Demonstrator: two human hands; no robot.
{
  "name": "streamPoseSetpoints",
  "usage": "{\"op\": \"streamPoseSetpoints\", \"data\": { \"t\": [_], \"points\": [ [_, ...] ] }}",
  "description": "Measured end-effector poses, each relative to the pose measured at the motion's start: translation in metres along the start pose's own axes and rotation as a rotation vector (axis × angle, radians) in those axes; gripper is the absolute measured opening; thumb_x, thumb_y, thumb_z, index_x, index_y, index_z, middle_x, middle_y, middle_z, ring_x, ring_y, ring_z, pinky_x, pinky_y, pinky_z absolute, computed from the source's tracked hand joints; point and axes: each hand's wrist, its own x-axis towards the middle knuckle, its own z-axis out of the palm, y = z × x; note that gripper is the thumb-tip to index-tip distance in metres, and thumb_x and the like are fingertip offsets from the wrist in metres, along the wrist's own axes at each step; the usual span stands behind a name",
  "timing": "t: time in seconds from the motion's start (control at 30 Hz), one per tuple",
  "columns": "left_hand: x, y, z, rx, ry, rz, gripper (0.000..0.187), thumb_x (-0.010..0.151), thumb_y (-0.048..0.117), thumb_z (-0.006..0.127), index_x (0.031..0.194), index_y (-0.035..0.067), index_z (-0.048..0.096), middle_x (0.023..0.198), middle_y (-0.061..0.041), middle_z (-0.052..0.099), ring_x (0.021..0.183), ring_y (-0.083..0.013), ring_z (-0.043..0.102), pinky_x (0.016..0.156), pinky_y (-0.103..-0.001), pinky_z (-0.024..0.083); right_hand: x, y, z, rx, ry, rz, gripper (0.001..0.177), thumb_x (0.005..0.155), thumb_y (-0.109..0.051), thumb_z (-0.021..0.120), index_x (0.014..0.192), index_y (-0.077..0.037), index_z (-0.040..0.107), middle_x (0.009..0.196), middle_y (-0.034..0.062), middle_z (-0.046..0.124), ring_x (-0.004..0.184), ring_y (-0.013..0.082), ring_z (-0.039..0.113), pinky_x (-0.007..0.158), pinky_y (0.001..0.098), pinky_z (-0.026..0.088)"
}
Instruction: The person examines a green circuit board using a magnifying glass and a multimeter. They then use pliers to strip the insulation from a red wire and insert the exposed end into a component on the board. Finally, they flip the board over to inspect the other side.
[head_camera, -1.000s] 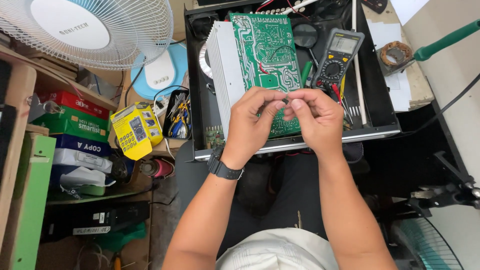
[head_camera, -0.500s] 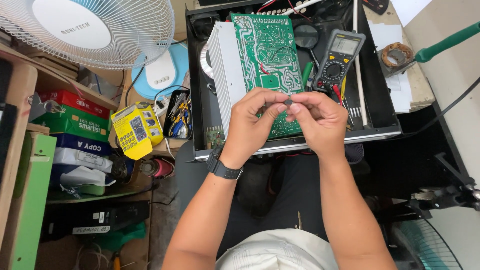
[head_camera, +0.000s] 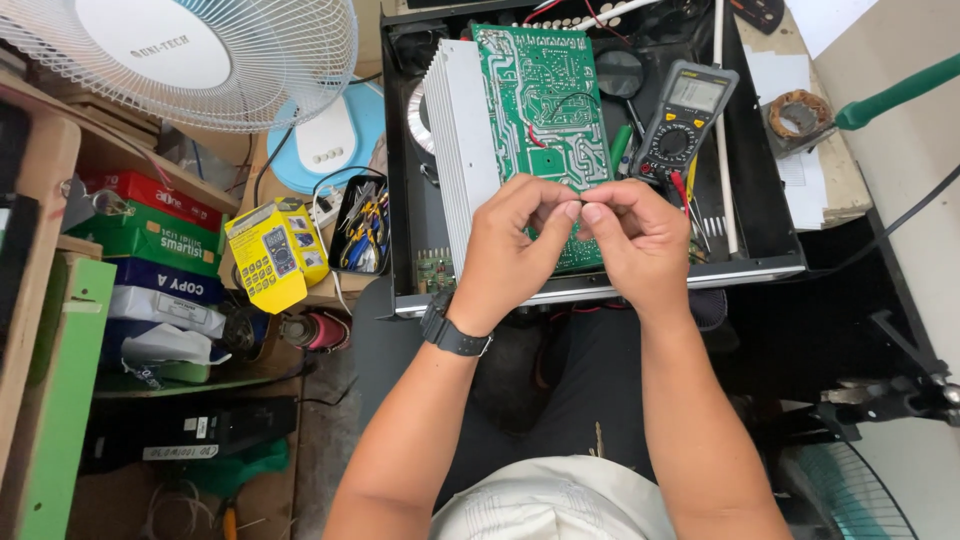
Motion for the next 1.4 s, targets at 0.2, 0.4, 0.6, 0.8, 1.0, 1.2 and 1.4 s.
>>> {"op": "streamPoseSetpoints", "data": {
  "t": [0.2,0.4,0.6,0.8,1.0,1.2,1.4],
  "points": [
    [0.003,0.008,-0.002,-0.002,0.053,-0.01,0.008,0.109,0.003,0.075,0.109,0.006,0.083,0.093,-0.008,0.073,0.087,-0.0183,0.075,0.072,-0.034,0.067,0.012,-0.016,0.004,-0.055,0.018,0.053,0.016,0.118,0.0,0.069,0.123,0.011,0.08,0.104,0.0286,0.081,0.092,0.0344,0.085,0.074,0.0473,0.075],
    [0.006,0.005,-0.007,-0.078,0.122,-0.14,0.006,0.106,0.007,0.079,0.107,0.009,0.085,0.087,-0.007,0.078,0.08,-0.0159,0.077,0.069,-0.035,0.066,0.111,0.007,-0.026,-0.728,-0.036,0.003,0.015,0.111,-0.013,0.084,0.126,-0.013,0.087,0.093,0.0109,0.086,0.09,0.0341,0.085,0.08,0.0476,0.066],
    [0.008,0.007,-0.017,-0.155,0.103,-0.225,0.007,0.105,0.007,0.079,0.105,0.004,0.085,0.085,-0.015,0.084,0.079,-0.0212,0.081,0.073,-0.037,0.067,0.19,0.117,-0.016,-1.428,-0.394,0.061,0.016,0.098,0.003,0.071,0.094,0.003,0.087,0.081,0.0258,0.083,0.085,0.0449,0.088,0.073,0.0553,0.071],
    [0.009,0.008,-0.021,-0.193,0.024,-0.273,0.011,0.107,0.007,0.078,0.101,0.005,0.087,0.072,-0.009,0.08,0.069,-0.0143,0.074,0.066,-0.034,0.062,0.194,0.103,0.006,-1.838,-0.596,0.272,0.027,0.107,-0.008,0.066,0.116,-0.003,0.091,0.119,0.0202,0.09,0.129,0.0465,0.074,0.125,0.0668,0.027],
    [0.007,0.003,-0.016,-0.177,-0.01,-0.302,0.008,0.103,0.005,0.08,0.104,0.004,0.088,0.075,-0.012,0.084,0.07,-0.0153,0.077,0.066,-0.032,0.063,0.195,0.126,0.003,-1.806,-0.679,0.459,0.04,0.109,-0.004,0.055,0.142,-0.003,0.076,0.126,0.0183,0.088,0.121,0.0445,0.081,0.12,0.0686,0.033],
    [0.009,0.021,-0.022,-0.129,-0.084,-0.308,0.015,0.109,0.02,0.075,0.1,0.011,0.083,0.084,0.001,0.077,0.076,-0.0115,0.067,0.072,-0.032,0.058,0.2,0.129,0.001,-1.917,-0.806,0.495,0.043,0.115,-0.026,0.056,0.154,-0.013,0.065,0.136,-0.0008,0.086,0.117,0.0243,0.084,0.099,0.0406,0.045],
    [0.008,0.015,-0.018,-0.093,-0.079,-0.307,0.014,0.108,0.019,0.076,0.1,0.01,0.084,0.083,0.001,0.076,0.075,-0.0105,0.066,0.071,-0.031,0.057,0.2,0.12,-0.001,-1.865,-0.894,0.554,0.045,0.115,-0.025,0.059,0.157,-0.01,0.061,0.138,0.0025,0.084,0.121,0.0283,0.082,0.102,0.0449,0.049]
  ]
}}
